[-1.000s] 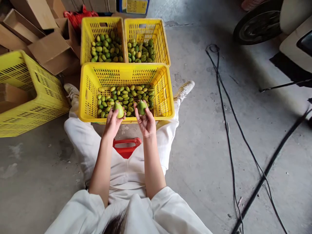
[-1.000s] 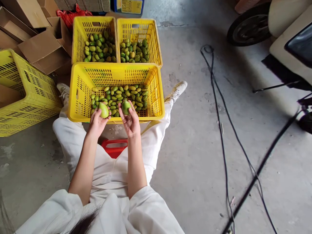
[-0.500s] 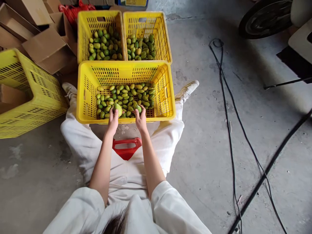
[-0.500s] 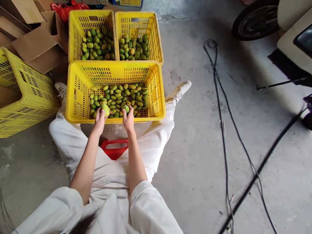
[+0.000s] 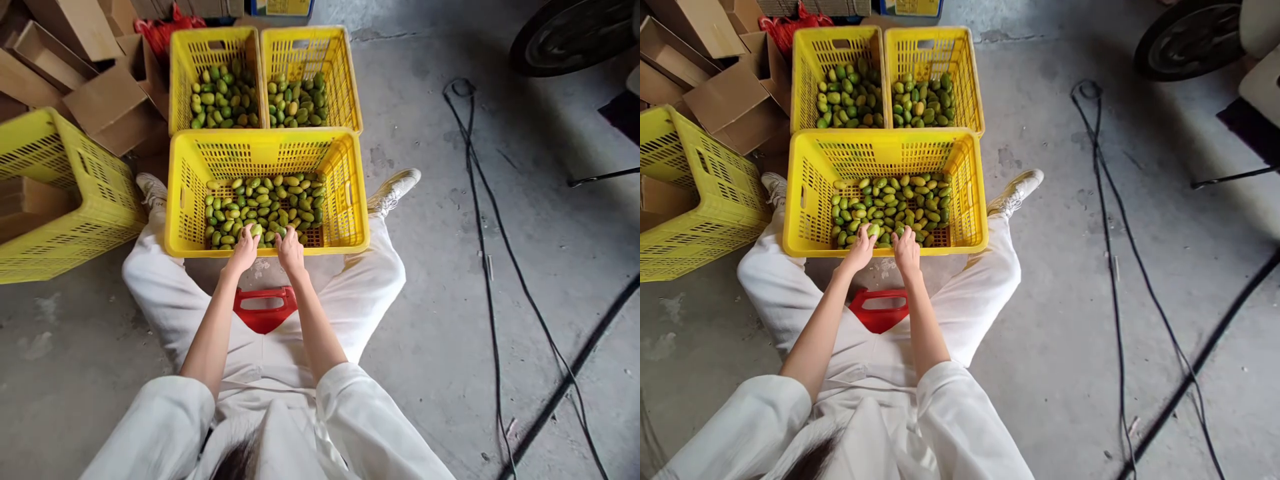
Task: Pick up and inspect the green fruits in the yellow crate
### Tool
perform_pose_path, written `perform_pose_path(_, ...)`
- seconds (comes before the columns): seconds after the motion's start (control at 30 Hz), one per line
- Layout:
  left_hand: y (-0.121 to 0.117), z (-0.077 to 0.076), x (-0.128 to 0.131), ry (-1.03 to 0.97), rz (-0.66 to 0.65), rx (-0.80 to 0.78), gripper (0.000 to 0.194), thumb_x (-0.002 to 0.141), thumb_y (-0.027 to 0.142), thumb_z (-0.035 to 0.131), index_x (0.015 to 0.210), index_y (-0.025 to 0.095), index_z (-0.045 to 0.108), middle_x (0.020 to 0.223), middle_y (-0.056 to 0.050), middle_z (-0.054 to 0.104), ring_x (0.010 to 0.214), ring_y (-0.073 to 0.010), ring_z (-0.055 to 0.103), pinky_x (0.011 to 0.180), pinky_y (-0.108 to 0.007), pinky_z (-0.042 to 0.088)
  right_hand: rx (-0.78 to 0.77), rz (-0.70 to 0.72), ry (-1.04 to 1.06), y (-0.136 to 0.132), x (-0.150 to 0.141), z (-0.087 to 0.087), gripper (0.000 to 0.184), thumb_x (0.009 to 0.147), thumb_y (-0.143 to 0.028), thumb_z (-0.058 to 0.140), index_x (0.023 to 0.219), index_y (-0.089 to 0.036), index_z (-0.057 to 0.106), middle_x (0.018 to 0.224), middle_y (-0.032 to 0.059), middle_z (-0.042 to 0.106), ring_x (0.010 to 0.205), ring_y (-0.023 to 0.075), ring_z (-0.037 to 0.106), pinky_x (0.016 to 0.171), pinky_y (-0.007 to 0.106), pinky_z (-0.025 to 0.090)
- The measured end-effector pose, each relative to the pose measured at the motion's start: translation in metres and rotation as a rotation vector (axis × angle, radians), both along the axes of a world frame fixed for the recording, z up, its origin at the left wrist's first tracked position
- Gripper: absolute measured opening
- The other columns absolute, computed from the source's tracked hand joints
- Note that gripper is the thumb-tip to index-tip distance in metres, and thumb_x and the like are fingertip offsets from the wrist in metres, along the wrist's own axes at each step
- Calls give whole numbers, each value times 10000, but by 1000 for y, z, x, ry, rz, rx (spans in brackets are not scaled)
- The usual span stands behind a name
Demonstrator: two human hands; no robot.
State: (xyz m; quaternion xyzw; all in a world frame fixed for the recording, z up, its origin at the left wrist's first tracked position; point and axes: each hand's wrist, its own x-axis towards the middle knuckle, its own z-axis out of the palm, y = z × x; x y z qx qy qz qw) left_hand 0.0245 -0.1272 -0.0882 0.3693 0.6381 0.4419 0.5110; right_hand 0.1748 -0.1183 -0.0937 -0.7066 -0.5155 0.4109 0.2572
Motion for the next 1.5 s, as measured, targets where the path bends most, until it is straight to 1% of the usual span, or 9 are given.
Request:
perform_pose_path(0.27, -14, 5, -1, -72, 25, -13, 318, 824, 214, 789, 1094, 201, 621, 1360, -198, 582, 1485, -336, 434, 1253, -470, 285, 2, -83, 215, -9, 4, 2, 271, 927, -332, 633, 1166, -215, 586, 1169, 141, 633, 1200, 311, 615, 1024, 426, 467)
perform_pose_path(0.43, -19, 2, -9, -61, 36, -75, 405, 842, 276, 780, 1197, 225, 592, 1387, -156, 588, 1352, -304, 584, 1201, -473, 392, 100, -125, 432, -6, 14, 7, 382, 792, -281, 722, 1139, -243, 566, 1255, 111, 587, 1244, 265, 542, 1095, 409, 448)
perform_pose_path(0.73, -5, -8, -18, -388, 155, -149, 633, 634, 196, 896, 1127, 274, 506, 968, -24, 722, 921, -233, 734, 887, -439, 588, -116, -328, 981, 1, 10, -5, 373, 767, -341, 741, 1113, -278, 617, 958, -16, 695, 902, 172, 670, 813, 298, 583)
perform_pose_path(0.87, 5, -5, -16, -496, 120, -98, 457, 704, 258, 846, 1071, 265, 574, 882, 7, 692, 797, -174, 715, 749, -314, 587, -190, -451, 1197, 4, 8, -14, 247, 840, -349, 609, 1074, -273, 632, 971, 18, 735, 974, 204, 723, 859, 345, 601)
perform_pose_path(0.97, 8, -5, -22, -656, 133, -140, 275, 817, 343, 716, 1050, 233, 620, 921, -40, 716, 934, -224, 735, 759, -324, 593, -190, -471, 1294, 5, 11, -17, 203, 814, -318, 657, 1010, -271, 630, 948, 0, 735, 985, 201, 724, 890, 346, 599)
perform_pose_path(1.07, 7, -6, -28, -763, 187, -191, 267, 878, 359, 635, 1108, 223, 628, 1077, -85, 739, 1099, -258, 716, 869, -371, 587, -153, -456, 1331, 4, 15, -15, 315, 720, -232, 776, 968, -286, 588, 901, -51, 708, 909, 155, 712, 810, 279, 592)
perform_pose_path(1.17, 3, -6, -29, -790, 232, -173, 281, 866, 342, 704, 1106, 212, 636, 1066, -84, 733, 1007, -215, 723, 836, -318, 579, -139, -422, 1359, 2, 18, -11, 491, 615, -109, 828, 946, -307, 524, 928, -89, 697, 847, 114, 695, 710, 210, 549)
perform_pose_path(1.37, 1, -4, -29, -894, 268, -106, 260, 745, 184, 799, 894, 228, 590, 811, 15, 613, 654, -82, 587, 562, -174, 466, -165, -377, 1437, 2, 19, -10, 278, 825, -310, 721, 1074, -294, 598, 902, -38, 685, 711, 106, 621, 601, 210, 501)
perform_pose_path(1.5, 2, -2, -31, -878, 209, -113, 305, 718, 168, 819, 938, 232, 618, 841, 7, 623, 622, -74, 544, 500, -165, 403, -248, -426, 1504, 4, 21, -13, 228, 888, -376, 588, 1073, -254, 642, 976, 19, 711, 918, 184, 680, 703, 290, 571)
